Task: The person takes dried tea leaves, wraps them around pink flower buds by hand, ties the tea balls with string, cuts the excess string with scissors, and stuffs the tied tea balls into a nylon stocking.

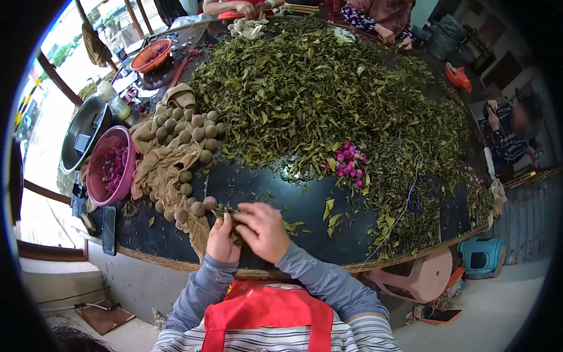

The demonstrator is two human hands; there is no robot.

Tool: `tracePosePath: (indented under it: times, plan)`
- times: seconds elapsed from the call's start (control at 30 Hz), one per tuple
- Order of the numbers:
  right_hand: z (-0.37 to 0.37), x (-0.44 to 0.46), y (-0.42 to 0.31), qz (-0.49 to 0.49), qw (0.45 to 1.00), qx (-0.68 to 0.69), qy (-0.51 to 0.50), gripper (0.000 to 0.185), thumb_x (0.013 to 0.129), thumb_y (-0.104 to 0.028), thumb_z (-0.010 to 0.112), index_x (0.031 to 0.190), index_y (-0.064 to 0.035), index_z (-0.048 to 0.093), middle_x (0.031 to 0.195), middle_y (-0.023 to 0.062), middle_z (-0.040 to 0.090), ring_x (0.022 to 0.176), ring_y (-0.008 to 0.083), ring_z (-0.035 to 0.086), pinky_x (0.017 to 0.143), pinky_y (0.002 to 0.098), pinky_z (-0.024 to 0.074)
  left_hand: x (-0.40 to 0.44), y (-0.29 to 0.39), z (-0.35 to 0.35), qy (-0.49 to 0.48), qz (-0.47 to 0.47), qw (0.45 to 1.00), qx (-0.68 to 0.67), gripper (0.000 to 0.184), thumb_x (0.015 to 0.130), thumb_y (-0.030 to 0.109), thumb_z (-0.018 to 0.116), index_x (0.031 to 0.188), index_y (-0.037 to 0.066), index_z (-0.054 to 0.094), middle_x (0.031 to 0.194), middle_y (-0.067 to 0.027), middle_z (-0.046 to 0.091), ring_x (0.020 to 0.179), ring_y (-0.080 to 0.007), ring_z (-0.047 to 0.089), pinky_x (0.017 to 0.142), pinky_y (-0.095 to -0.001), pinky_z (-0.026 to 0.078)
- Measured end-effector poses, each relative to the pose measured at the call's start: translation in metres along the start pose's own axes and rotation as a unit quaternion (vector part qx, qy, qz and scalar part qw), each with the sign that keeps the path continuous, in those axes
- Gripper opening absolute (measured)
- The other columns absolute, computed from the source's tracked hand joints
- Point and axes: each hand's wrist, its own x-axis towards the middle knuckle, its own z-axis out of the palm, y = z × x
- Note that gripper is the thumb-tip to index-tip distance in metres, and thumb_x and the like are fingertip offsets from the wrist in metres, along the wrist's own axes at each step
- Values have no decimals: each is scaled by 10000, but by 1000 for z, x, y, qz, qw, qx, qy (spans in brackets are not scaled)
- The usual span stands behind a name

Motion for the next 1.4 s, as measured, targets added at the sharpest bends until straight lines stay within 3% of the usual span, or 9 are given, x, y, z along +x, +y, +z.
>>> tracePosePath:
  times: [0.1, 0.2, 0.4, 0.63, 0.7, 0.9, 1.07, 1.23, 1.4]
  plan:
    - [-30, 11, 36, 51, 987, -105, 113, 209, 783, -141, 639, 972, -52, 656, 1144, 90, 619, 1026, 284, 561, 899, 405, 410, -3, 3, 9, 10, -2, 1000, -5, 196, 1013, 113, 454, 1149, 18, 559, 988, -87, 627, 861, -146, 580, 836, -247, 494]
    - [-39, 6, 71, 41, 962, -269, 22, 261, 800, -110, 636, 1055, -61, 663, 1177, 93, 620, 1075, 291, 556, 916, 377, 425, -1, 8, 18, 0, -18, 998, 58, 182, 1023, 128, 437, 1127, 20, 539, 923, -77, 605, 803, -138, 557, 840, -262, 509]
    - [-50, -36, 66, -40, 995, -94, 15, 223, 792, -122, 636, 1009, -67, 638, 1086, 66, 628, 978, 287, 567, 886, 368, 415, -3, 4, -4, -75, 43, 989, 117, 156, 1020, 123, 434, 1094, 22, 526, 818, -53, 552, 689, -125, 511, 749, -264, 517]
    - [-55, -31, 66, 122, 981, -144, 36, 149, 829, -178, 647, 955, -99, 641, 976, 36, 626, 882, 255, 542, 825, 350, 397, 1, 5, -6, -146, -90, 972, 163, 124, 1008, 127, 461, 1025, 25, 528, 738, -32, 517, 597, -122, 484, 623, -252, 487]
    - [-46, -13, 68, 86, 960, -257, 75, 123, 825, -191, 653, 916, -110, 635, 887, 35, 599, 833, 233, 528, 796, 356, 382, -4, 6, 10, -142, -84, 956, 243, 128, 1007, 136, 467, 1008, 26, 530, 724, -30, 523, 581, -121, 492, 589, -238, 470]
    - [-56, -20, 47, -26, 986, -163, -37, 139, 793, -194, 690, 885, -119, 618, 837, 22, 569, 798, 211, 518, 804, 375, 366, -16, 17, 22, -139, -42, 932, 332, 153, 1012, 158, 465, 993, 25, 537, 731, -27, 543, 615, -119, 535, 587, -216, 466]
    - [-62, -34, 22, -62, 991, -99, -68, 175, 758, -210, 728, 851, -119, 611, 842, 10, 570, 813, 204, 524, 841, 370, 343, -14, 4, 7, -241, -209, 886, 336, 193, 1002, 199, 474, 970, 35, 573, 744, -35, 595, 595, -106, 533, 559, -198, 451]
    - [-33, -10, 46, -4, 981, -193, 28, 213, 761, -280, 728, 839, -122, 609, 903, 16, 579, 877, 208, 521, 862, 375, 335, -10, 17, 4, -159, -146, 897, 385, 173, 1004, 161, 479, 991, 4, 551, 776, -43, 620, 627, -112, 558, 581, -206, 465]
    - [-22, -5, 48, -46, 975, -204, -80, 279, 758, -352, 729, 883, -126, 623, 978, 20, 583, 934, 214, 515, 871, 377, 335, -2, 21, -1, -93, 46, 829, 550, 201, 1008, 171, 471, 1041, -6, 562, 772, -48, 640, 616, -115, 558, 577, -211, 470]
